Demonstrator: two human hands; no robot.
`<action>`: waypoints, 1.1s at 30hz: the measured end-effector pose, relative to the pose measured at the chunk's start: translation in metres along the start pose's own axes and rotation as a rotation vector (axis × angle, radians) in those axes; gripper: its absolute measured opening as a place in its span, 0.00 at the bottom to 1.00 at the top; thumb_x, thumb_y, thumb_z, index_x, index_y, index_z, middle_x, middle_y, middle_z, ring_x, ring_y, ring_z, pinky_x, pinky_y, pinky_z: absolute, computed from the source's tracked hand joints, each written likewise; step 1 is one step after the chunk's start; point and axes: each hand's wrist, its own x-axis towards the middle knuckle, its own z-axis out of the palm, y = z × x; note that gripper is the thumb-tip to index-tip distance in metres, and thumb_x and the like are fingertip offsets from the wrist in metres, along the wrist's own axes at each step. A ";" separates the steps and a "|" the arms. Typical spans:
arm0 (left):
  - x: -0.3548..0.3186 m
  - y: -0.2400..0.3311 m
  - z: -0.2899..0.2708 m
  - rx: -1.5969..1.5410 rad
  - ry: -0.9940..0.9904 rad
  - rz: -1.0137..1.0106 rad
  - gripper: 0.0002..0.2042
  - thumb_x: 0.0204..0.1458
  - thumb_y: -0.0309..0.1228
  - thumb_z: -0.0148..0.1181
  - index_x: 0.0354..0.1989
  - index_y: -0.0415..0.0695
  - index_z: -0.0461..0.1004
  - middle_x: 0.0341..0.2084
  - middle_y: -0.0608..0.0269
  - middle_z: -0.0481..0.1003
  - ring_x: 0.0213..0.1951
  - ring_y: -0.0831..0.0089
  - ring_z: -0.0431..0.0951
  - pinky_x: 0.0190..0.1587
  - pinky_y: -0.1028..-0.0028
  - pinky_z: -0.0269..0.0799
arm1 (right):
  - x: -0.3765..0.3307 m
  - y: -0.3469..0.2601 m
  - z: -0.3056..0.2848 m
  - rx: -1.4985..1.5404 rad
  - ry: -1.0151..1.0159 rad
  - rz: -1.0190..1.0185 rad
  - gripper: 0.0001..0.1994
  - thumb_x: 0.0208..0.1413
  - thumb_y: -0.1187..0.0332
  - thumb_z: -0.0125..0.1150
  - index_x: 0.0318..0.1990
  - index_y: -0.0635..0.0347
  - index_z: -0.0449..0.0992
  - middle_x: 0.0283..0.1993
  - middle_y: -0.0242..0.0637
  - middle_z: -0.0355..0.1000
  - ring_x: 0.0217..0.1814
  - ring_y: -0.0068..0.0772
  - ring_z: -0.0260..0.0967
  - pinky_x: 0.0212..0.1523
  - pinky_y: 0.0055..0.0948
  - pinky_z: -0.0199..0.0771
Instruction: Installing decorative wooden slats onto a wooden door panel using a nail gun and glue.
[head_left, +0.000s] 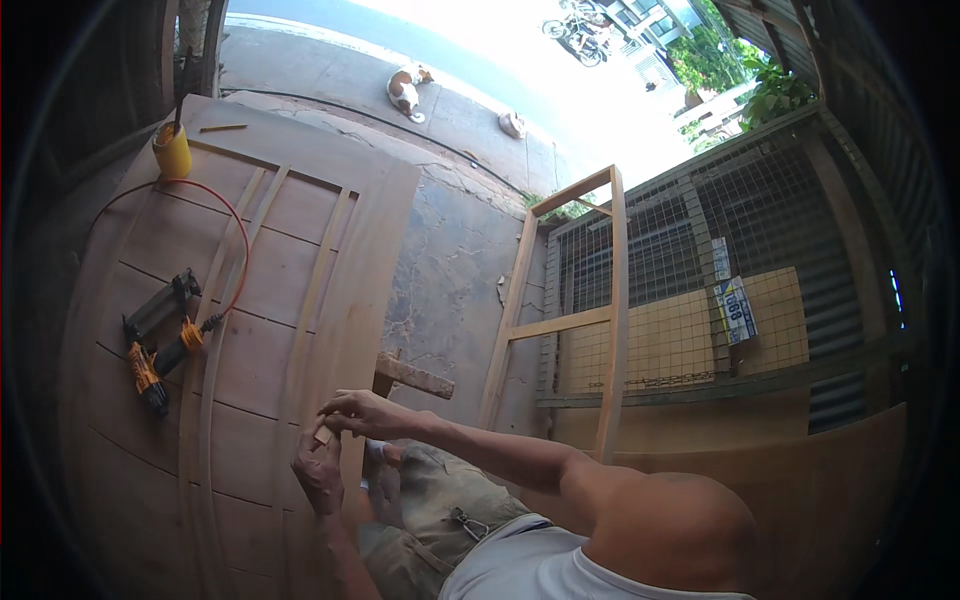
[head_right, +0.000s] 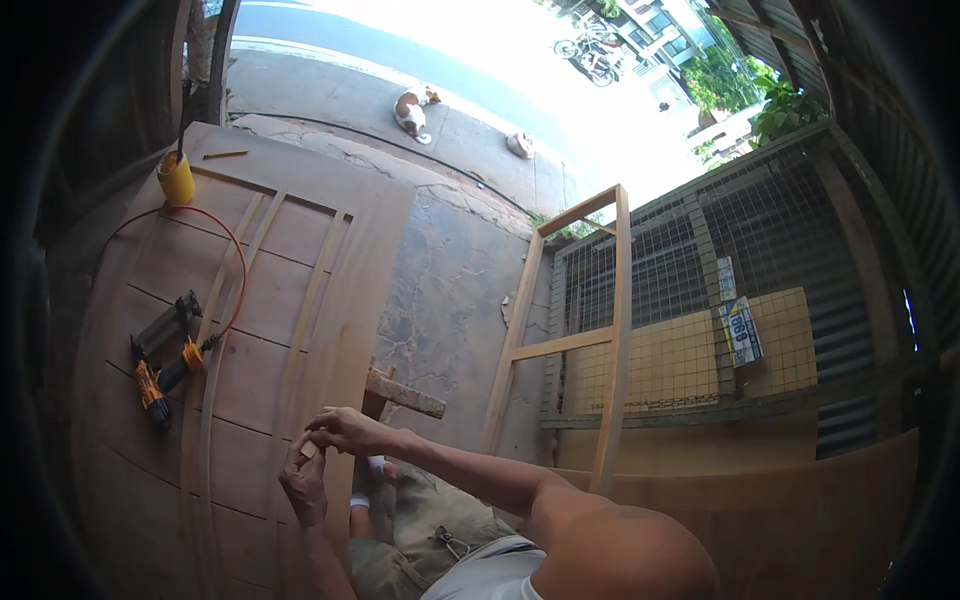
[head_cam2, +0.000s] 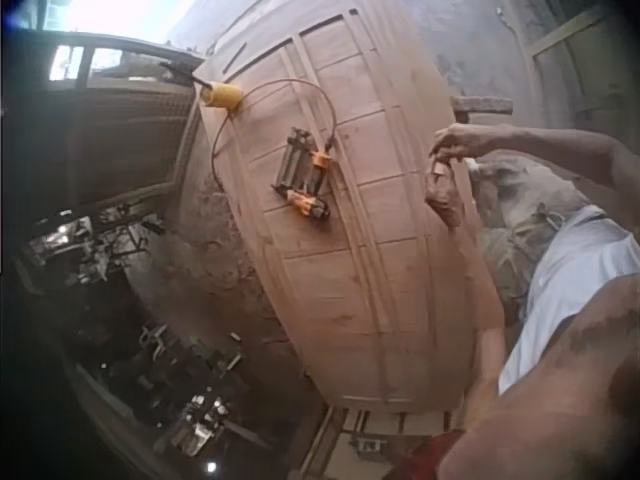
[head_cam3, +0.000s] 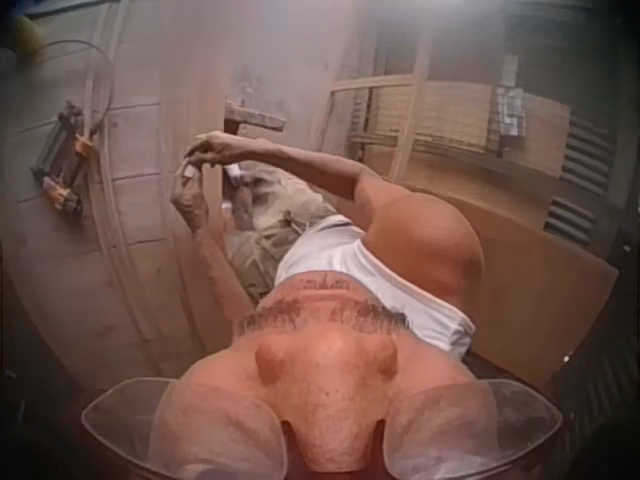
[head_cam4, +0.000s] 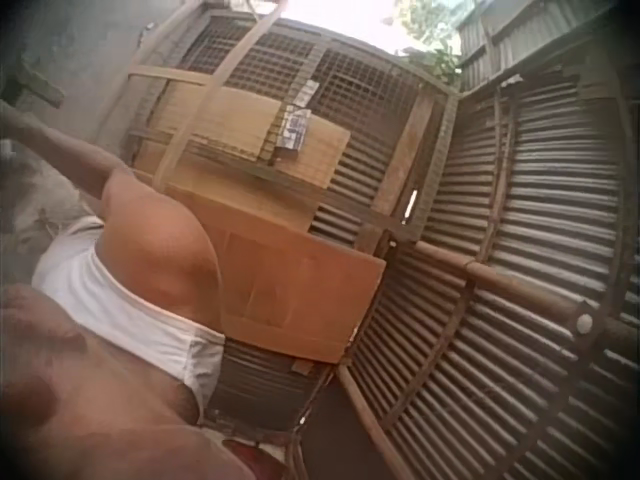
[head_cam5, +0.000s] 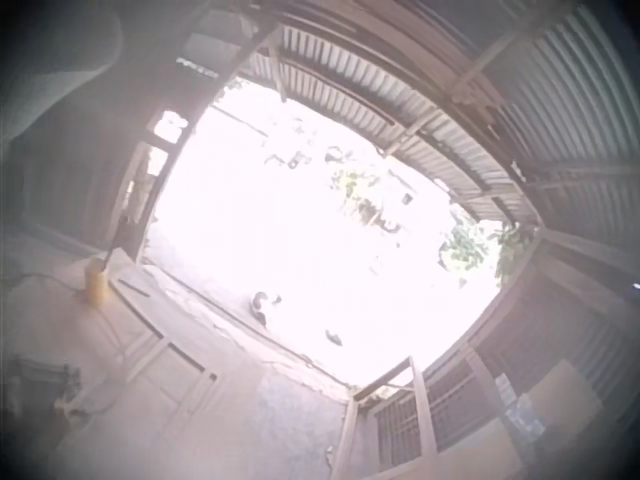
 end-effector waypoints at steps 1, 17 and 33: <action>-0.028 0.001 -0.017 0.086 -0.078 -0.157 0.17 0.61 0.29 0.69 0.58 0.42 0.82 0.33 0.51 0.80 0.37 0.63 0.81 0.43 0.60 0.78 | -0.009 0.006 0.017 -0.130 -0.051 -0.068 0.23 0.73 0.57 0.63 0.64 0.65 0.77 0.56 0.47 0.75 0.53 0.44 0.80 0.52 0.40 0.82; -0.515 -0.090 -0.005 -0.089 0.787 -1.115 0.26 0.57 0.45 0.73 0.59 0.41 0.81 0.35 0.59 0.86 0.41 0.66 0.87 0.50 0.64 0.80 | -0.076 0.055 0.247 -0.631 -0.772 -0.384 0.12 0.68 0.73 0.64 0.57 0.54 0.82 0.57 0.47 0.74 0.56 0.54 0.77 0.49 0.49 0.79; -0.761 -0.084 0.004 0.177 1.059 -1.296 0.16 0.59 0.38 0.69 0.51 0.42 0.83 0.39 0.51 0.85 0.43 0.52 0.87 0.49 0.57 0.81 | -0.066 0.023 0.365 -0.784 -0.600 -0.516 0.09 0.67 0.67 0.67 0.52 0.53 0.83 0.51 0.42 0.78 0.53 0.51 0.78 0.50 0.46 0.78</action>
